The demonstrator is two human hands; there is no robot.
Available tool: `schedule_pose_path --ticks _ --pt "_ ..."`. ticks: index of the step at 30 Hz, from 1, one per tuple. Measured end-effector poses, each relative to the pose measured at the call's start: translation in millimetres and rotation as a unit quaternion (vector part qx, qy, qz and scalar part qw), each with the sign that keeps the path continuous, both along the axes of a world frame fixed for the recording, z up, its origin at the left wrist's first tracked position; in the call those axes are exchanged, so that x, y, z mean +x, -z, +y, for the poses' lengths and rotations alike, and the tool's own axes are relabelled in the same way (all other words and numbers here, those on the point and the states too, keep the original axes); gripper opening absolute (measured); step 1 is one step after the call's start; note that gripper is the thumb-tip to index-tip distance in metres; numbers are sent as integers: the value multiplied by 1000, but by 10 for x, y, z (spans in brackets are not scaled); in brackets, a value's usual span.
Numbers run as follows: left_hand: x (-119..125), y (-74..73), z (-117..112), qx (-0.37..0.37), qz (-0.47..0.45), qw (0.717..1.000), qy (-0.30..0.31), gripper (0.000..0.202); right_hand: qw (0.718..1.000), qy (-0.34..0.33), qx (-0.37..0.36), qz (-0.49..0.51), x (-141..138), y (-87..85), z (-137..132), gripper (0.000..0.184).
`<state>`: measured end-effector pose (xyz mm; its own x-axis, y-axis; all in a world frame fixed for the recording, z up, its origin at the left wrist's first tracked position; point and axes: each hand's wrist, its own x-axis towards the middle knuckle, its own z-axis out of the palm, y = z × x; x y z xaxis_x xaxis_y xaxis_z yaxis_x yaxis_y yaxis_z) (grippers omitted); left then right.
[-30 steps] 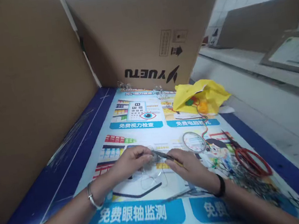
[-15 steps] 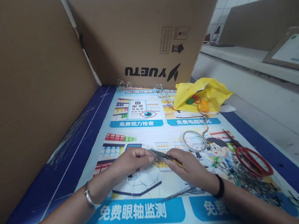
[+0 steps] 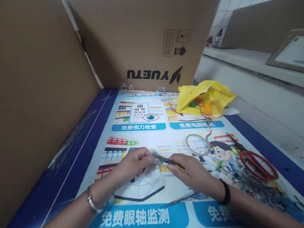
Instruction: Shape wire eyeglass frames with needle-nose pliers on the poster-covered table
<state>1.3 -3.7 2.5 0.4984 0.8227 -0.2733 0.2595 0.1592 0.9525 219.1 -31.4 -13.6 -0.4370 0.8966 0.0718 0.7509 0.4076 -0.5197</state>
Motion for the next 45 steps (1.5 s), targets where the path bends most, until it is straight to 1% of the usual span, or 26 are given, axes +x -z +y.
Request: schedule_pose_path --ticks 2,4,8,17,21,26,34,40,45 --pt "2 -5 3 5 21 1000 7 22 1000 3 -5 -4 -8 -10 -9 26" --pt "-2 -8 7 -13 25 1000 11 22 1000 6 -8 -8 -14 -16 -19 25" --pt "-13 -7 8 -57 4 998 13 23 1000 6 -5 -14 -18 -10 -38 25" --pt "-10 5 -7 -88 -18 996 11 23 999 5 12 -34 -36 -1 -60 26" --pt "-7 -8 -5 -85 -15 996 18 23 999 9 16 -42 -45 6 -69 26" --pt "-7 -28 -2 -88 -22 996 6 21 1000 16 12 -23 -49 7 -71 28" --pt "-25 -12 -2 -94 -23 995 12 21 1000 17 10 -18 -48 9 -72 27" --pt "-19 -19 -3 -88 -15 996 14 22 1000 17 11 -20 -46 5 -65 27" --pt "-17 -13 6 -68 4 998 9 20 999 13 18 -23 -41 18 -62 27"
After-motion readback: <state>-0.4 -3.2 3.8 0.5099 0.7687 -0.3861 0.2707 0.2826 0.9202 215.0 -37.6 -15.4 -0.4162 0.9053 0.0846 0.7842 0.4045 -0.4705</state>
